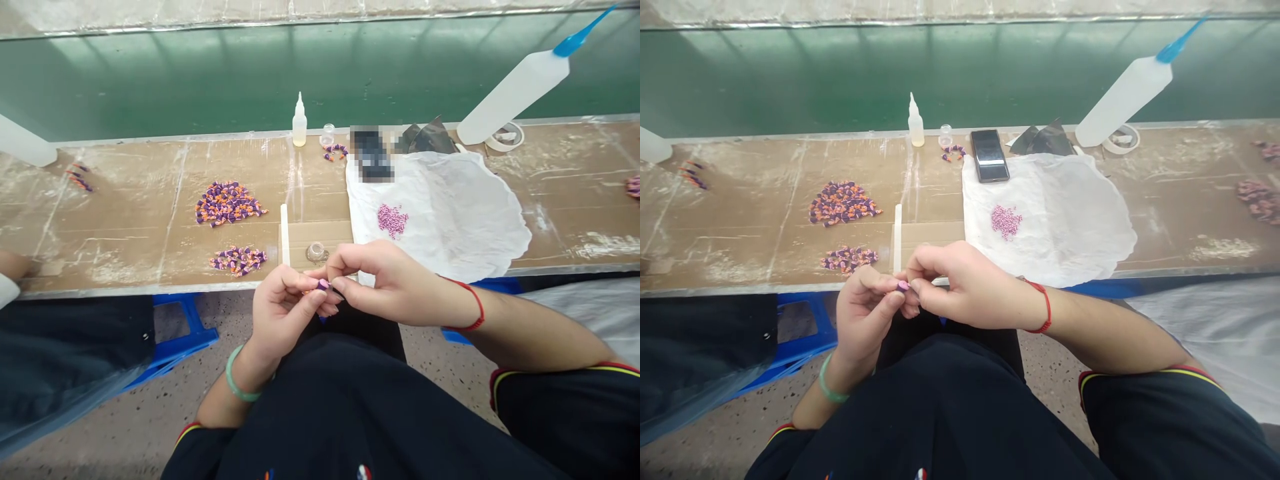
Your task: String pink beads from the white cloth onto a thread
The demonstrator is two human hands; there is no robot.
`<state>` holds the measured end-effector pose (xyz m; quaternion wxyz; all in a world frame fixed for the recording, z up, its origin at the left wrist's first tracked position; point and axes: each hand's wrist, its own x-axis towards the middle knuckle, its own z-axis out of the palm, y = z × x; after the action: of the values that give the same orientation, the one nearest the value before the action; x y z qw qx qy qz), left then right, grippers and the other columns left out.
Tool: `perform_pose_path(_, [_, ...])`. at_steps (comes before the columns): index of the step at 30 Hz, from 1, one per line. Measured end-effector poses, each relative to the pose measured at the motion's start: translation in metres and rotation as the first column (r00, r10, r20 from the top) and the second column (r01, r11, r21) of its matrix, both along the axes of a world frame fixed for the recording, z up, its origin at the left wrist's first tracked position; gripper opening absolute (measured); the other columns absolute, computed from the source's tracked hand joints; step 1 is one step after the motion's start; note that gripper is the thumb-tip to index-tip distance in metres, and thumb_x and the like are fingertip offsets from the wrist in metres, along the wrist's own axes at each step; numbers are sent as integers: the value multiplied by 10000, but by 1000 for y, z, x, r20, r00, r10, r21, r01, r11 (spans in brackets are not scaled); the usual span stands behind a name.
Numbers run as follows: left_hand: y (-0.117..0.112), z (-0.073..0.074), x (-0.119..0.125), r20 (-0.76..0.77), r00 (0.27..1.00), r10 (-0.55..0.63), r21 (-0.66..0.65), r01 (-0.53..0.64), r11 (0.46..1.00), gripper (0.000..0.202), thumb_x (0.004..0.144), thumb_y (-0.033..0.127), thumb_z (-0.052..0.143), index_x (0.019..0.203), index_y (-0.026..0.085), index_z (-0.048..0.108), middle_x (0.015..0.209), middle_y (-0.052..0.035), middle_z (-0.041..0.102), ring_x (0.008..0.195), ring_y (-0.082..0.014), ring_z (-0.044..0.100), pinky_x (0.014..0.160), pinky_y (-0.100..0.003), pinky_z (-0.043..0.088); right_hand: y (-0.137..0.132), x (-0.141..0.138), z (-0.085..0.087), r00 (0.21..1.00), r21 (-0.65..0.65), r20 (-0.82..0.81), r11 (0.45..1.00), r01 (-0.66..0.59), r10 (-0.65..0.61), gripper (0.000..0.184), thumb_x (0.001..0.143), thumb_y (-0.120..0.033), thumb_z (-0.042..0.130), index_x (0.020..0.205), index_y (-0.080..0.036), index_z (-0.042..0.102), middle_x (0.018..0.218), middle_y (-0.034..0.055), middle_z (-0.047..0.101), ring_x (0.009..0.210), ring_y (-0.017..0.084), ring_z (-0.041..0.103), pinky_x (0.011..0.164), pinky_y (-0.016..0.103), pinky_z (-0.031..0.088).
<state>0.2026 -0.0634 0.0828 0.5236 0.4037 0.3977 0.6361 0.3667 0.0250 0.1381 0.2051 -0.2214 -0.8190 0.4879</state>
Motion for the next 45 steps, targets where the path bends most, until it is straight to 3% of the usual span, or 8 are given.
perform_pose_path(5, [-1,2,1,-23,1000,13,-2,-13,1000,266,832,360,801,805,187,602,733,-21,779,554,-159,735,484,-226,602,-4,0,6,1000,12,-4,1000,-13,13,160,900,-110,520,773,-205,538,752,-27,726,657,98,642,598,188,470])
perform_pose_path(10, [-1,4,-1,-26,1000,12,24,-12,1000,246,835,334,801,789,187,609,728,-17,776,531,-144,723,476,-210,597,-7,-1,6,1000,139,4,990,7,-7,170,902,-115,507,761,-209,503,726,-25,698,619,93,627,569,188,435])
perform_pose_path(20, [4,3,-3,-50,999,-4,-42,2,999,343,811,435,804,778,193,564,669,-9,756,507,-155,712,464,-227,586,-4,-1,2,998,191,60,982,11,-23,146,934,-164,484,816,-208,558,742,-1,707,624,126,645,584,219,463])
perform_pose_path(25, [0,4,-5,-310,947,78,55,-64,996,164,895,351,727,897,199,665,817,-52,797,672,-176,758,611,-271,625,-2,11,0,994,228,8,968,107,-112,122,953,-155,511,959,-222,612,939,40,759,886,189,736,730,270,565])
perform_pose_path(28, [1,3,-8,-478,857,193,286,-56,957,9,906,215,696,911,221,700,872,-46,800,737,-178,754,690,-301,620,-4,15,-2,995,351,-83,932,84,-58,155,974,-130,507,1008,-231,619,1026,54,760,995,191,733,839,294,585])
perform_pose_path(32, [7,4,-10,-506,819,271,461,-9,887,209,866,77,686,979,253,691,899,-23,785,764,-165,728,674,-285,577,-9,15,-3,986,515,-162,848,127,-49,177,969,-110,501,996,-236,624,1105,78,728,992,178,714,829,286,587])
perform_pose_path(37, [10,7,-8,-534,786,312,484,-19,875,153,875,119,691,960,246,696,840,-16,753,697,-145,674,636,-266,526,-11,12,-6,980,639,-168,745,193,-109,160,949,-122,530,892,-251,604,810,23,698,688,151,639,628,265,534])
perform_pose_path(45, [11,10,-8,-577,755,313,496,20,868,116,870,101,696,920,205,681,787,-11,719,641,-117,611,609,-238,503,-9,14,-10,987,741,-141,654,155,-74,169,943,-88,529,860,-228,574,760,16,677,646,141,596,618,275,513])
